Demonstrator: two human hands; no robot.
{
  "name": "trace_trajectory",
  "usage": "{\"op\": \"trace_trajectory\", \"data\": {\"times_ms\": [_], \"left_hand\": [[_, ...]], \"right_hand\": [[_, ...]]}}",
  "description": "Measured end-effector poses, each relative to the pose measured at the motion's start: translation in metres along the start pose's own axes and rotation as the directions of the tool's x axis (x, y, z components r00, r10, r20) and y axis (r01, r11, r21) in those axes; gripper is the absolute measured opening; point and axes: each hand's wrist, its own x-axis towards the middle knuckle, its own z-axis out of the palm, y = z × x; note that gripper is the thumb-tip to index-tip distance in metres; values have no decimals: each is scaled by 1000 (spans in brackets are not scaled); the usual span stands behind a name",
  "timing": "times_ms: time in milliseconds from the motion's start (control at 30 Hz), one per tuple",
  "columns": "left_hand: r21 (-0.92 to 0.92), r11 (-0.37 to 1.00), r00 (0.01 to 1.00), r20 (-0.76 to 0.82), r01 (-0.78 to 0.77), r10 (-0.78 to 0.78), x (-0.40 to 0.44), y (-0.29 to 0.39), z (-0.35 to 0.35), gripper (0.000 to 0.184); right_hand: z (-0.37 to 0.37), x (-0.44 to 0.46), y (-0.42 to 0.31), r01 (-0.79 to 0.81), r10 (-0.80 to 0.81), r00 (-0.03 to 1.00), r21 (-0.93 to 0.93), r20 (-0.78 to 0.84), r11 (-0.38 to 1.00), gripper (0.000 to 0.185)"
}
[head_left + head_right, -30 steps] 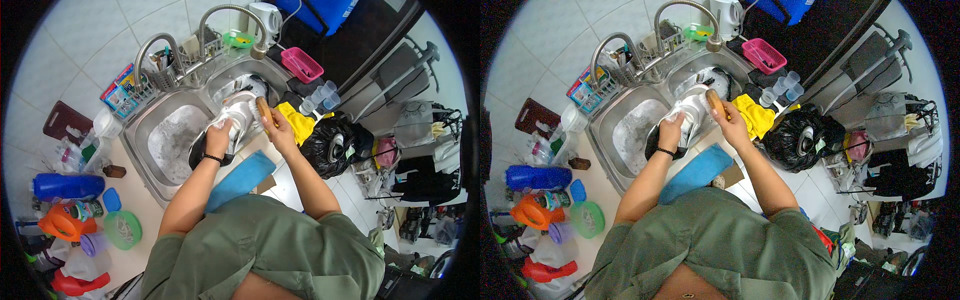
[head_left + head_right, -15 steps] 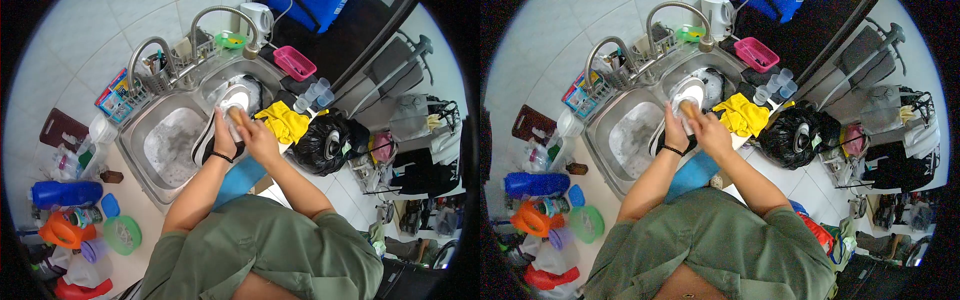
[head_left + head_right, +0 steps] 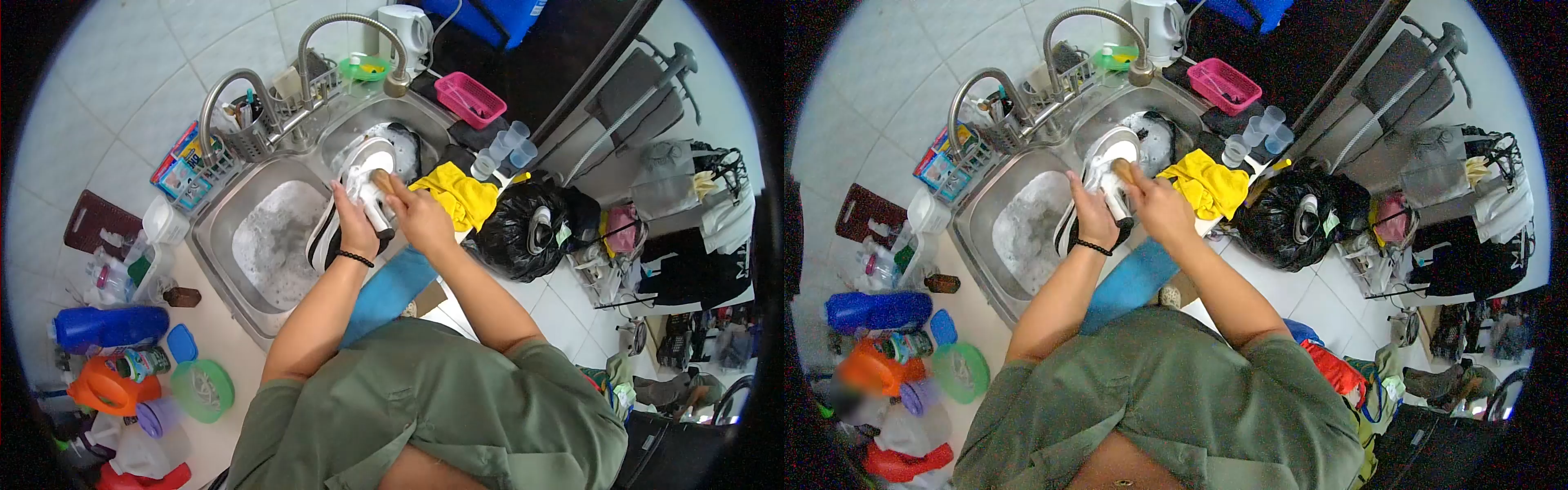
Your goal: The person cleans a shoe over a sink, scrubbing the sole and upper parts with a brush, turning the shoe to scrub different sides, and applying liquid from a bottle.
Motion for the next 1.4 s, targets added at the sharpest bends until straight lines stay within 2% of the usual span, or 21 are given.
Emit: {"op": "trace_trajectory", "data": {"times_ms": [133, 267, 367, 400, 467, 533, 567, 633, 733, 767, 833, 900, 933, 1000, 1067, 1167, 1200, 1233, 1300, 1367, 1400], "left_hand": [[67, 998, 999, 47, -19, 16, -2, 8, 10, 97], [102, 990, 991, -87, -94, 103, 27, -16, -23, 102], [12, 998, 998, 29, 54, -54, 22, -4, -32, 105], [-127, 985, 988, 113, 119, -105, 9, 14, -12, 89], [59, 980, 976, 92, 190, -195, 18, 26, -20, 68], [357, 874, 943, -67, 329, -327, 22, 52, -20, 33], [453, 807, 921, -98, 379, -378, 25, 60, -23, 33], [778, 516, 885, -111, 360, -451, 34, 69, -28, 42], [953, 302, 765, 212, -24, -609, 53, 59, -35, 42], [983, 101, 731, 183, -155, -657, 57, 62, -25, 44], [968, 126, 642, 238, -216, -729, 62, 49, -18, 45], [857, 121, 497, 399, -500, -771, 73, 36, -15, 38], [770, 124, 408, 459, -626, -789, 80, 30, -15, 35], [939, 185, 489, 311, -289, -815, 92, 15, -17, 26], [920, 391, 516, 328, 15, -792, 94, -3, -30, 13], [839, 518, 500, 382, 166, -778, 108, -19, -57, 10], [782, 517, 483, 323, 349, -814, 109, -17, -51, 16], [694, 499, 464, 262, 519, -846, 109, -15, -46, 21], [723, 462, 599, 83, 514, -796, 93, -6, -28, 27], [658, 533, 464, 300, 531, -833, 91, -9, -30, 33], [592, 564, 237, 540, 576, -808, 102, -7, -33, 34]], "right_hand": [[-6, -3, -14, -15, 10, 997, 78, 70, 997, 46], [19, 4, 6, 9, -2, 998, 132, -57, 991, 46], [11, -2, -11, 33, -31, 999, 137, -21, 990, 46], [9, -1, -6, 54, -49, 998, 162, -36, 985, 46], [-2, 15, 15, 114, -101, 992, 209, -74, 971, 45], [-12, 26, 32, -38, 40, 999, 522, 7, 852, 44], [-18, 30, 41, -123, 102, 992, 650, 70, 750, 44], [-36, 48, 60, 43, -105, 993, 692, 47, 721, 42], [-85, 65, 59, 174, -307, 941, 573, 143, 801, 45], [-93, 73, 60, 213, -322, 929, 452, 181, 867, 47], [-104, 88, 53, 424, -447, 885, 175, 129, 889, 42], [-112, 97, 41, 541, -508, 827, -92, 240, 836, 44], [-103, 99, 35, 703, -685, 711, -128, 161, 700, 44], [-85, 89, 21, 817, -772, 573, -119, 276, 564, 41], [-63, 71, 12, 874, -807, 468, -55, 362, 482, 33], [-36, 94, 54, 868, -817, 467, 2, 339, 497, 29], [-44, 98, 50, 863, -805, 495, -75, 326, 500, 26], [-43, 95, 43, 894, -847, 432, -27, 311, 447, 26], [-36, 80, 27, 940, -916, 306, 70, 260, 334, 26], [-33, 99, 43, 942, -918, 320, 29, 236, 336, 27], [-38, 111, 47, 929, -903, 364, -16, 230, 370, 28]]}}
